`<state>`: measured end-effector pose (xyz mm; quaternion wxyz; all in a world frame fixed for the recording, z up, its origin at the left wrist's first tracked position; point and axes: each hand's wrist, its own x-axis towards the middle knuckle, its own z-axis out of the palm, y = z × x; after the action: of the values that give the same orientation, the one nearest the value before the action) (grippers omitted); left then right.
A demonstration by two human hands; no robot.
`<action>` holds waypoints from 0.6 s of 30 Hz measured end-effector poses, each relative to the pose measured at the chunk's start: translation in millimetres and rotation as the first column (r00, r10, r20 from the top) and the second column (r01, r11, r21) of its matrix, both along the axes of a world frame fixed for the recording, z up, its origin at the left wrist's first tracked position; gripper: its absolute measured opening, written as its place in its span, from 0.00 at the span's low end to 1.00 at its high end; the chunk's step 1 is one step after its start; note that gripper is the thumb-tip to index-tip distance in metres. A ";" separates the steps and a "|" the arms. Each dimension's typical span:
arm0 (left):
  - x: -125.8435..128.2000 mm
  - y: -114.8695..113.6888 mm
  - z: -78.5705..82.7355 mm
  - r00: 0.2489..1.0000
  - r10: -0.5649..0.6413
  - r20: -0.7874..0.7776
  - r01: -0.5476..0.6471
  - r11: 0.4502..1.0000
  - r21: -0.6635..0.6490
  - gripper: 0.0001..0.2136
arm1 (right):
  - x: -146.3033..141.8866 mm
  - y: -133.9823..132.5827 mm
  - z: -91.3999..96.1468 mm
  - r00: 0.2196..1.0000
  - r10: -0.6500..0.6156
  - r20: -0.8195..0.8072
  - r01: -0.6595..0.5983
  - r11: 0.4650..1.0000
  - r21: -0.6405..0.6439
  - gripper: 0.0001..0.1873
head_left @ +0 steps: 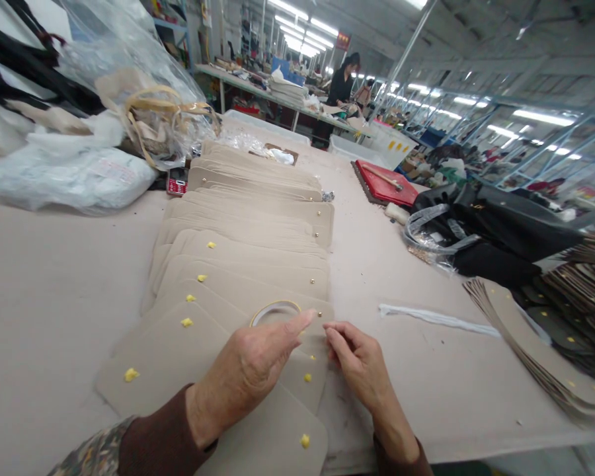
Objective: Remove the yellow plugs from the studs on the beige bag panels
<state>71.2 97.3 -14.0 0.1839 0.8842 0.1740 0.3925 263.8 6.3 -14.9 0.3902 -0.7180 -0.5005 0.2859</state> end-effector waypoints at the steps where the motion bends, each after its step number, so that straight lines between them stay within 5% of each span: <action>1: 0.7 -1.2 -1.1 0.999 -0.006 -0.033 0.006 1.000 0.000 0.17 | -1.7 -1.2 1.3 1.000 0.003 0.006 -0.003 0.995 0.095 0.10; 5: 3.6 -6.7 -6.2 0.993 0.034 -0.114 -0.032 0.999 0.020 0.17 | -12.7 -2.8 10.0 0.976 0.144 0.166 -0.195 0.914 0.355 0.12; 10: 5.5 -11.9 -5.9 0.990 0.004 -0.138 0.000 1.000 0.029 0.14 | -21.4 1.3 12.7 0.904 0.216 0.368 -0.369 0.829 0.420 0.11; 15: 4.5 -14.3 -1.6 0.981 -0.080 -0.178 0.069 0.995 -0.066 0.08 | -25.2 0.9 5.1 0.877 0.110 0.468 -0.349 0.815 0.463 0.10; 18: 6.5 -12.8 1.0 0.970 -0.059 -0.235 0.038 0.995 -0.093 0.10 | -29.6 -1.4 1.3 0.896 0.033 0.442 -0.257 0.851 0.457 0.09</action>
<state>77.8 84.5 -12.9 0.2101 0.9198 0.1902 0.2713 234.2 4.8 -13.6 0.4242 -0.5940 -0.6834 0.0138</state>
